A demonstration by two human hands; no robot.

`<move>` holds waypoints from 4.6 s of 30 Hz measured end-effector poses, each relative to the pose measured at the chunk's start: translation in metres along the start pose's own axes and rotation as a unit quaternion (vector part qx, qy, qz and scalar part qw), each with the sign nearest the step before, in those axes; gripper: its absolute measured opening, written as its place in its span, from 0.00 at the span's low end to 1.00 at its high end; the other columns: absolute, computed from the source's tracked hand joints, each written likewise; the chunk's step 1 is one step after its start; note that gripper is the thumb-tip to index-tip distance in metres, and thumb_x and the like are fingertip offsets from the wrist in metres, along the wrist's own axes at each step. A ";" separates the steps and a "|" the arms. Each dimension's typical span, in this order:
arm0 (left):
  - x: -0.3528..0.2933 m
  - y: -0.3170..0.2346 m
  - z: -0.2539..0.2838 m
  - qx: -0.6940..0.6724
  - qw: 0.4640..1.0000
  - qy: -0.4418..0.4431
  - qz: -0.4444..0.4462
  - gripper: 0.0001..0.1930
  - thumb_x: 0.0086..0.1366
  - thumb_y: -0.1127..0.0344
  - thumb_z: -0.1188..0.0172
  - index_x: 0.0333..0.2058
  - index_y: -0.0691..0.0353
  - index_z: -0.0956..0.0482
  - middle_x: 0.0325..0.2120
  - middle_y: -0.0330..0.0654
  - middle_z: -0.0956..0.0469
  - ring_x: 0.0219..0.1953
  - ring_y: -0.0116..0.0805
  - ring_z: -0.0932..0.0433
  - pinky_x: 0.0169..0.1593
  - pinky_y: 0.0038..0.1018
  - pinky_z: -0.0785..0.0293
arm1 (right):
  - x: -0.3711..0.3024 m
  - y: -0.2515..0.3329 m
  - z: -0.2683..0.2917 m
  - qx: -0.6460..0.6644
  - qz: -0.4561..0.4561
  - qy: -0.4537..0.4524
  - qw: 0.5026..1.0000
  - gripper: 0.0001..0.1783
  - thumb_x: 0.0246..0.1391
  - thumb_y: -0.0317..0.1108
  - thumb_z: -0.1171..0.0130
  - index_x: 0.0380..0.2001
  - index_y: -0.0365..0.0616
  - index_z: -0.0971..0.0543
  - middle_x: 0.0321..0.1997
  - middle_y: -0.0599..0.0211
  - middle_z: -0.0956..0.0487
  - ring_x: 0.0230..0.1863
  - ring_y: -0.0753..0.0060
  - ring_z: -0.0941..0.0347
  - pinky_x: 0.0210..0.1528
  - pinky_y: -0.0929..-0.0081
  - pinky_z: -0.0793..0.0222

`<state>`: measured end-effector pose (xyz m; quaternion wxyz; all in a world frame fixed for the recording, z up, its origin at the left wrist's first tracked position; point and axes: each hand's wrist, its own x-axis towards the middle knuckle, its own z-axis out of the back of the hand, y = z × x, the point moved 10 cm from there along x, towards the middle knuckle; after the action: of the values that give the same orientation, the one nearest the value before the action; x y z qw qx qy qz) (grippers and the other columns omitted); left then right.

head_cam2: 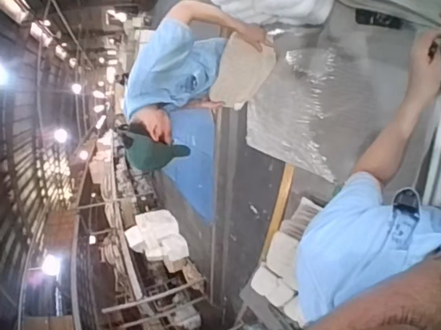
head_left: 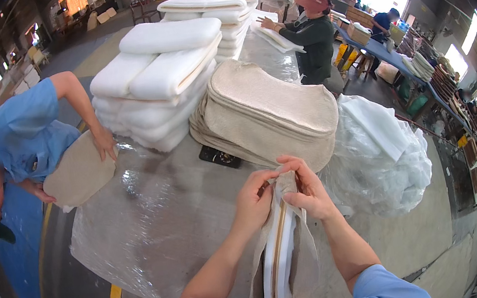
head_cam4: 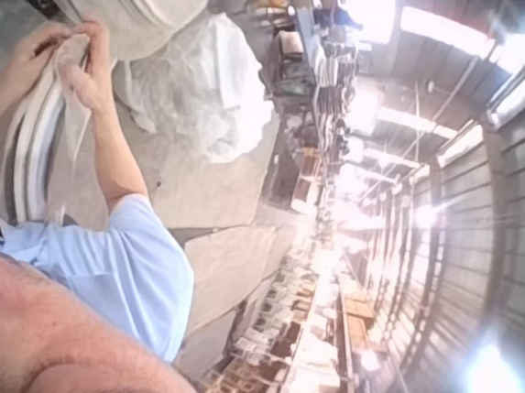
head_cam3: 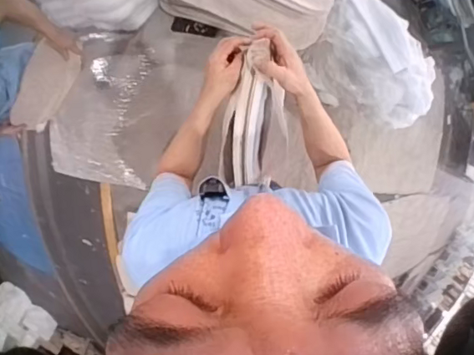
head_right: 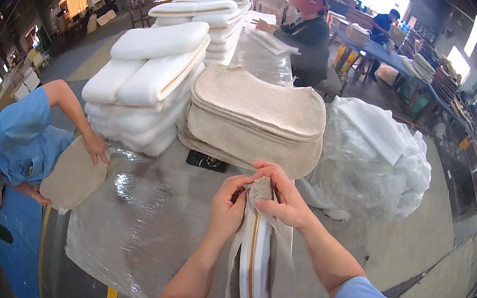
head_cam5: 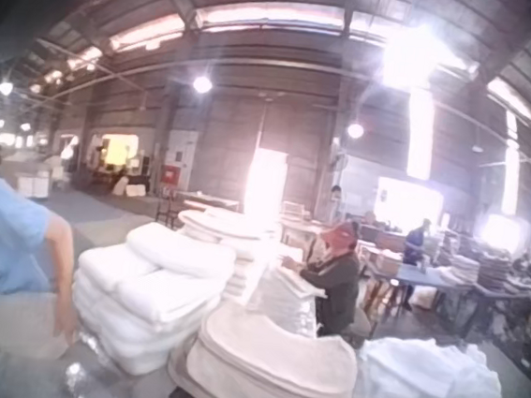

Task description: The person inserts white foam cushions into beige fabric covers, aligns edges, and stacks the finished cushions on a table. They handle each cushion one at a time, occasionally adjusting the cover to fit the foam.

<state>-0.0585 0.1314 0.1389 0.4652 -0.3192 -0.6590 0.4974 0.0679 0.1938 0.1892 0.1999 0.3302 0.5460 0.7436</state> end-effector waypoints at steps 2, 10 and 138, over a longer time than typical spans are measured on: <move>0.009 0.012 0.000 0.038 0.999 -0.018 -0.011 0.16 0.69 0.82 0.42 0.52 0.62 0.16 0.48 0.41 0.19 0.45 0.29 0.19 0.49 0.24 0.23 | 0.003 -0.015 0.001 -0.045 -0.046 0.014 0.998 0.25 0.49 0.28 0.35 0.53 0.44 0.24 0.74 0.61 0.34 0.57 0.75 0.31 0.61 0.73 0.36; 0.032 0.044 -0.012 0.089 0.995 -0.029 -0.025 0.10 0.67 0.79 0.38 0.45 0.63 0.16 0.40 0.42 0.17 0.37 0.31 0.19 0.41 0.26 0.24 | 0.006 -0.062 0.026 -0.094 -0.167 -0.027 0.981 0.23 0.50 0.27 0.35 0.52 0.42 0.23 0.74 0.46 0.29 0.60 0.64 0.23 0.60 0.70 0.30; -0.360 -0.179 0.157 0.390 0.918 -0.067 0.012 0.60 0.63 0.55 0.27 0.77 0.70 0.64 0.70 0.65 0.41 0.67 0.58 0.30 0.67 0.51 0.30 | -0.078 -0.067 -0.085 -0.122 0.020 -0.071 0.990 0.22 0.69 0.42 0.52 0.27 0.37 0.22 0.32 0.45 0.20 0.36 0.36 0.25 0.41 0.48 0.30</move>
<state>-0.0663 -0.2968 0.1919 0.5013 -0.0864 -0.4388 0.7407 0.0582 0.1058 0.0891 0.2623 0.3654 0.4289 0.7834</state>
